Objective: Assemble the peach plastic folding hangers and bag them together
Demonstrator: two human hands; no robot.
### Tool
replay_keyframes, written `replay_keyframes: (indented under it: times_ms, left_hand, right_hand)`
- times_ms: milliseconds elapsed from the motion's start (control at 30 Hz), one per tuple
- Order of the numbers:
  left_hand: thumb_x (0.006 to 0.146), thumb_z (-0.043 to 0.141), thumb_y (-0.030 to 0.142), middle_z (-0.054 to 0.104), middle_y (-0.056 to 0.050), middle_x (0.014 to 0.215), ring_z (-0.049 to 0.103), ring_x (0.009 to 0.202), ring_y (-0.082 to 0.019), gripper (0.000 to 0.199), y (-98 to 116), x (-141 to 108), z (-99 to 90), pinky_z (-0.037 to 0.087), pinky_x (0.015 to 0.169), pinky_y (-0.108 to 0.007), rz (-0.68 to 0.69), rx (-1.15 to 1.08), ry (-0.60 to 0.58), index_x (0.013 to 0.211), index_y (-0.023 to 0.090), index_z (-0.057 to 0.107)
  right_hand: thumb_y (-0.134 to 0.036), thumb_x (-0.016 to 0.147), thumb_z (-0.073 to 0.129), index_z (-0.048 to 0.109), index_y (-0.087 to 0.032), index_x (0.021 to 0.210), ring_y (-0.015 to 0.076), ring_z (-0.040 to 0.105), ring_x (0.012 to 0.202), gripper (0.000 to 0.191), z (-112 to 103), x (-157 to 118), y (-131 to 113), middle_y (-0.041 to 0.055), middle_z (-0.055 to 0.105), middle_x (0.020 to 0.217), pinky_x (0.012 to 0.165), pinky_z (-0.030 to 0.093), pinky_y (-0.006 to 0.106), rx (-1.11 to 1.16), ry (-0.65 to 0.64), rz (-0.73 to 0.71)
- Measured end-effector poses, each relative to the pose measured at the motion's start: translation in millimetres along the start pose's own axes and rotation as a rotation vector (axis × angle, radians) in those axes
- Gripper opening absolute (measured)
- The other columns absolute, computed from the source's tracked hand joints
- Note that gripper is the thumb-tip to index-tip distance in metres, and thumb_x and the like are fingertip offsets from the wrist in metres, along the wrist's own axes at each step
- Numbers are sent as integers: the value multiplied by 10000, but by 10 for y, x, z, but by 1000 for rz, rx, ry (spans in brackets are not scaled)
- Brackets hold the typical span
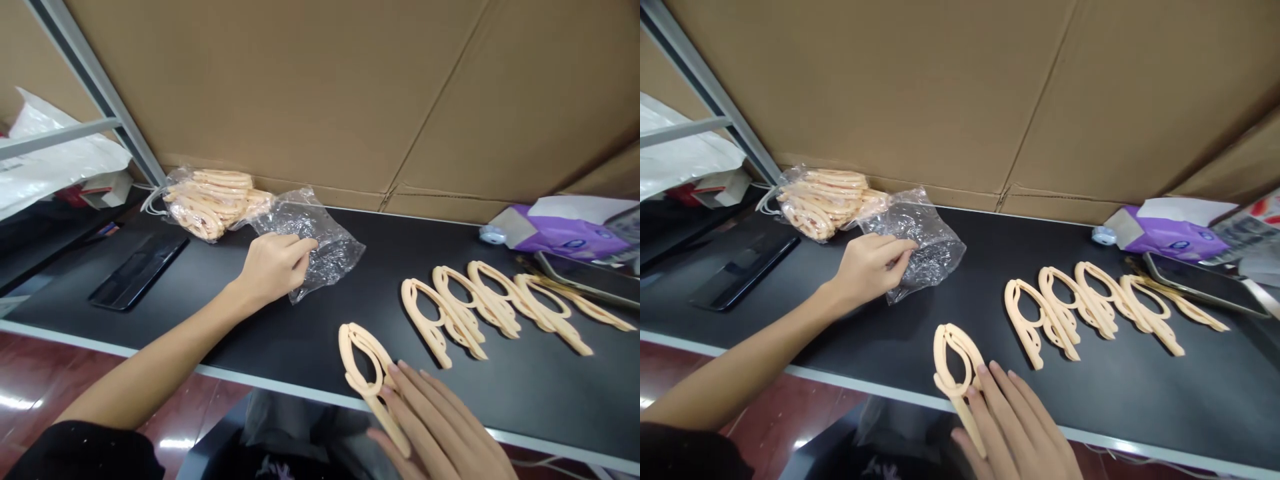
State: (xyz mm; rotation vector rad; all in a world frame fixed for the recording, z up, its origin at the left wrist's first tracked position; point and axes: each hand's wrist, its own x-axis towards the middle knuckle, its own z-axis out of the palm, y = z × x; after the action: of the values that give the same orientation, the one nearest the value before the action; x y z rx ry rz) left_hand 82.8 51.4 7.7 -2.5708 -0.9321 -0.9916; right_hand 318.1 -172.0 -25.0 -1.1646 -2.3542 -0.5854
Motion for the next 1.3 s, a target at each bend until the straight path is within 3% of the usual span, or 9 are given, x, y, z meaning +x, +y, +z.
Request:
replay_keyframes:
  times_ms: [167,333,500,567,667,833,933,1133,1300]
  left_hand:
    - [893,513,173,722,-16,706,644,624,-144,260,11,5,1,496,659,-274,-105,-106,-33,912,187,771]
    - [848,561,184,678,7,622,608,564,-129,228,73,18,-12,483,629,-261,-250,-292,-68,924,173,776]
    - [835,585,184,656,20,584,576,528,-116,210,139,25,-35,461,601,-247,-305,-360,-82,922,171,775]
    - [830,593,183,657,21,585,571,522,-111,202,154,25,-39,452,591,-242,-311,-376,-65,916,171,775]
    - [825,598,187,649,23,578,572,518,-107,183,176,10,-31,443,575,-232,-298,-402,-48,893,167,767]
    - [855,565,188,663,14,599,581,521,-112,185,239,-41,9,452,566,-226,-249,-447,-45,893,179,745]
    - [856,537,162,662,9,602,581,526,-123,212,270,-64,27,469,589,-245,-193,-427,-28,893,183,745]
    - [846,517,155,645,4,595,599,560,-143,202,283,-78,52,482,601,-263,-157,-415,-35,807,188,713]
    - [881,497,170,626,-14,562,593,546,-154,226,315,-103,94,486,600,-280,-58,-427,56,758,177,687]
  right_hand:
    - [-151,977,464,517,-108,1463,225,742,1053,491,-31,-163,3,93,765,1164,809,643,306,40,130,36]
    - [-135,938,589,512,-204,1482,244,738,1067,553,-132,35,59,49,717,1277,930,632,346,4,185,224]
    - [22,829,663,453,-67,1497,284,720,1102,706,49,583,289,151,765,1138,954,618,389,-17,303,24]
    - [53,843,602,515,-27,1430,303,726,1079,598,211,776,389,189,768,1089,915,628,420,-16,300,-62]
    - [38,897,482,645,-53,1266,288,725,1070,413,459,1002,472,177,766,1079,927,619,433,30,203,-68]
    - [-9,914,430,699,-141,1179,262,668,1168,400,717,1306,478,155,724,1202,1011,568,437,307,-72,165]
    - [-23,904,424,686,-143,1199,247,648,1189,412,771,1447,488,159,699,1244,1030,546,413,496,-166,177]
    - [-13,861,394,643,-149,1269,249,658,1154,497,863,1580,590,143,726,1179,1019,531,447,609,-241,31]
    - [-102,902,444,561,-188,1385,263,561,1324,505,1112,1635,673,139,629,1397,1141,429,514,643,-172,-39]
